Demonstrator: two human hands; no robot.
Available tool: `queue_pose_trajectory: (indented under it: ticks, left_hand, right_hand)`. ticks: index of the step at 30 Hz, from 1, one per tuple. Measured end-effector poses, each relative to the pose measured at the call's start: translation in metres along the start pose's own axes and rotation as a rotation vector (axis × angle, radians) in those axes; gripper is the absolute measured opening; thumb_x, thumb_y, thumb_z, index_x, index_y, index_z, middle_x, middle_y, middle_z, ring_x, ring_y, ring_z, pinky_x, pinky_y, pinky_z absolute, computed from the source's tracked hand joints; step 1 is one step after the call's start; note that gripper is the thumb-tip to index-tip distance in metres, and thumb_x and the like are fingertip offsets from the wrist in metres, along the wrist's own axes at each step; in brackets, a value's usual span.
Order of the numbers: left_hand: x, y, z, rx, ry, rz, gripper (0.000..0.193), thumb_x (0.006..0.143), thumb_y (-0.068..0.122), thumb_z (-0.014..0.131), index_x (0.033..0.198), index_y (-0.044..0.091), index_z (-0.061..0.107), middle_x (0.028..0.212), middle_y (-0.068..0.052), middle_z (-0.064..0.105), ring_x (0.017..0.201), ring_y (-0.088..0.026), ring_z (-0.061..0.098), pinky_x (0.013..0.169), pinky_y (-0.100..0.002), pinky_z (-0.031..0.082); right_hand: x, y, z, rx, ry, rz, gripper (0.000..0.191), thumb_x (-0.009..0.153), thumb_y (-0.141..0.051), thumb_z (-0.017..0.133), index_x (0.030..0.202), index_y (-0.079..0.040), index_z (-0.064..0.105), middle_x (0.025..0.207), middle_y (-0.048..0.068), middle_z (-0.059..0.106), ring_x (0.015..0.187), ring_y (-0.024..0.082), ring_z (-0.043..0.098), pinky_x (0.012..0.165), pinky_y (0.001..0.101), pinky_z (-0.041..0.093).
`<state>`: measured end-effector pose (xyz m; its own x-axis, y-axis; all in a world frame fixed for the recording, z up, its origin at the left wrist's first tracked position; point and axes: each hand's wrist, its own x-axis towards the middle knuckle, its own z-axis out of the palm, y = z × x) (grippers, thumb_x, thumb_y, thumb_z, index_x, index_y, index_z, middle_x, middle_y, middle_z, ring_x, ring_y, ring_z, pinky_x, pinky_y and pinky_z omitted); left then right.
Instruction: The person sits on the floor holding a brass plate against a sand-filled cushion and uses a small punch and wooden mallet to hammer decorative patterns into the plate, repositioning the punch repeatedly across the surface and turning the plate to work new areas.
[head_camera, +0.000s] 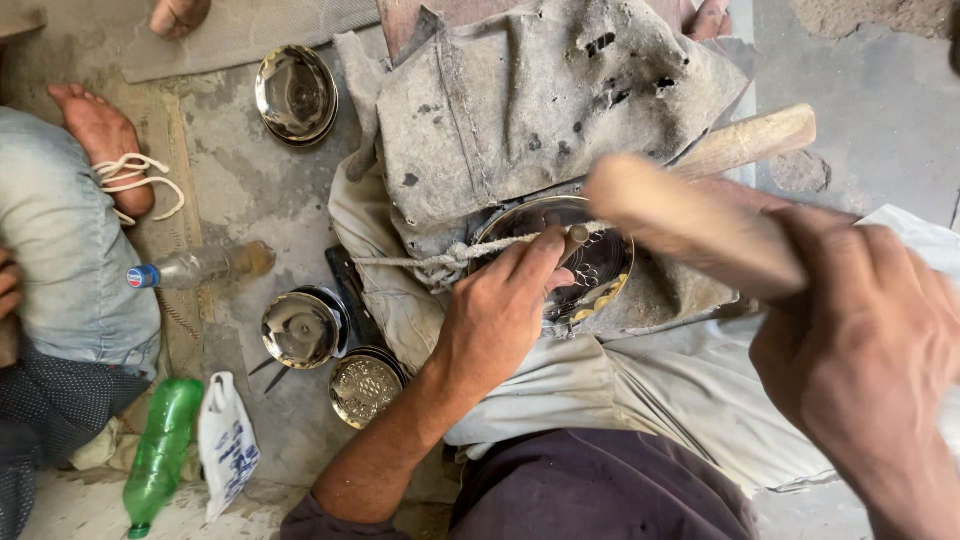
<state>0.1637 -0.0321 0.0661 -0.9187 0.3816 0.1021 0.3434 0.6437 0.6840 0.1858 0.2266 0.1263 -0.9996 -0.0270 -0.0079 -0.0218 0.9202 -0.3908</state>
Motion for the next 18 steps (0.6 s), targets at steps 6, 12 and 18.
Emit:
queue_pose_trajectory:
  ticks: [6, 12, 18]
  left_hand:
    - [-0.005, 0.004, 0.002, 0.026, 0.102, -0.038, 0.041, 0.092, 0.008, 0.076, 0.129, 0.006, 0.059, 0.1, -0.014, 0.071, 0.087, -0.031, 0.074, 0.069, -0.04, 0.061]
    - [-0.007, 0.013, 0.001, 0.021, 0.2, -0.117, 0.033, 0.092, 0.009, 0.078, 0.118, 0.004, 0.059, 0.098, -0.015, 0.072, 0.085, -0.033, 0.074, 0.067, -0.041, 0.06]
    - [-0.014, 0.01, 0.008, -0.105, 0.254, -0.121, 0.029, 0.096, 0.004, 0.067, 0.122, -0.002, 0.056, 0.101, -0.016, 0.069, 0.087, -0.03, 0.076, 0.07, -0.04, 0.061]
  right_hand:
    - [0.008, -0.007, -0.005, -0.052, -0.042, -0.04, 0.05, 0.082, -0.003, 0.066, 0.131, -0.008, 0.061, 0.103, 0.017, 0.068, 0.087, 0.035, 0.066, 0.073, 0.0502, 0.051]
    - [0.029, -0.025, -0.027, -0.157, -0.078, -0.104, 0.057, 0.081, 0.0, 0.064, 0.136, -0.012, 0.063, 0.108, 0.014, 0.07, 0.087, 0.031, 0.068, 0.074, 0.0485, 0.051]
    - [0.041, -0.04, -0.034, -0.31, -0.129, -0.186, 0.049, 0.082, -0.002, 0.063, 0.13, -0.013, 0.062, 0.102, 0.013, 0.071, 0.091, 0.03, 0.07, 0.081, 0.0472, 0.053]
